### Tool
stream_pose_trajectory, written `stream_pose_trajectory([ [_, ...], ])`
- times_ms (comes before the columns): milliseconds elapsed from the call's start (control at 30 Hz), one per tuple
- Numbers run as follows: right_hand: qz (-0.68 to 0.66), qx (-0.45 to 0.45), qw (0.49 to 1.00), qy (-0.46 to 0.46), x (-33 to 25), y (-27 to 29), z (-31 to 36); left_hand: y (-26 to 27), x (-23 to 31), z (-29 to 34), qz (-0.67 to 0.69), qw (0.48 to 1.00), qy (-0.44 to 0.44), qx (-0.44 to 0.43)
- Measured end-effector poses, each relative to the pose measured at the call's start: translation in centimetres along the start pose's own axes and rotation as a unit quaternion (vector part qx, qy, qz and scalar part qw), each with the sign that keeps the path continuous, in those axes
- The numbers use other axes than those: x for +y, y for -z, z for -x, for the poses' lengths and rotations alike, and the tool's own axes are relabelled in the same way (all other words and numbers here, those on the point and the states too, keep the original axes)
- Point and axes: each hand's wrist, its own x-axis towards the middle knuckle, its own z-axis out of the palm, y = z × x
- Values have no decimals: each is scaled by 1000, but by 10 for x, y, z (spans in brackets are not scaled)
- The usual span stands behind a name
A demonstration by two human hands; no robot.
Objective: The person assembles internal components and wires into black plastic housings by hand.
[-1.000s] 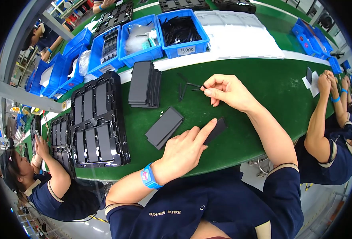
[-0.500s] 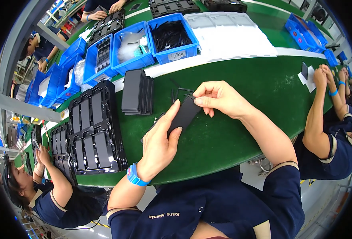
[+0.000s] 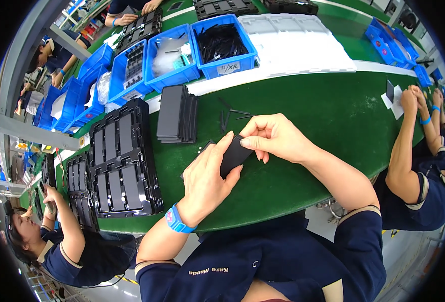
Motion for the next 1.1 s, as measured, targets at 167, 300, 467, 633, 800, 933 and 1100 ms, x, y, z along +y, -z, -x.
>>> stream_pose_trajectory([
  [167, 9, 15, 1000, 8, 3, -5, 2, -1, -2, 1, 7, 1000, -1, 7],
  [300, 7, 19, 1000, 14, 2, -8, 5, -4, -5, 0, 15, 998, -47, 40],
  [467, -9, 10, 1000, 24, 2, -8, 5, -6, -7, -1, 37, 995, -65, 62],
  [633, -19, -30, 999, 18, 0, -3, 3, -1, -6, -3, 25, 996, -63, 54],
  [800, 63, 53, 996, 23, 1, 3, -5, 17, -5, -6, -47, 999, -4, 1],
  [933, 325, 170, 917, 157, 7, 21, -10, 32, -3, -5, -73, 997, 27, -30],
  [1100, 397, 170, 892, 132, 12, 22, -16, 36, -10, 3, -109, 994, 3, -24],
])
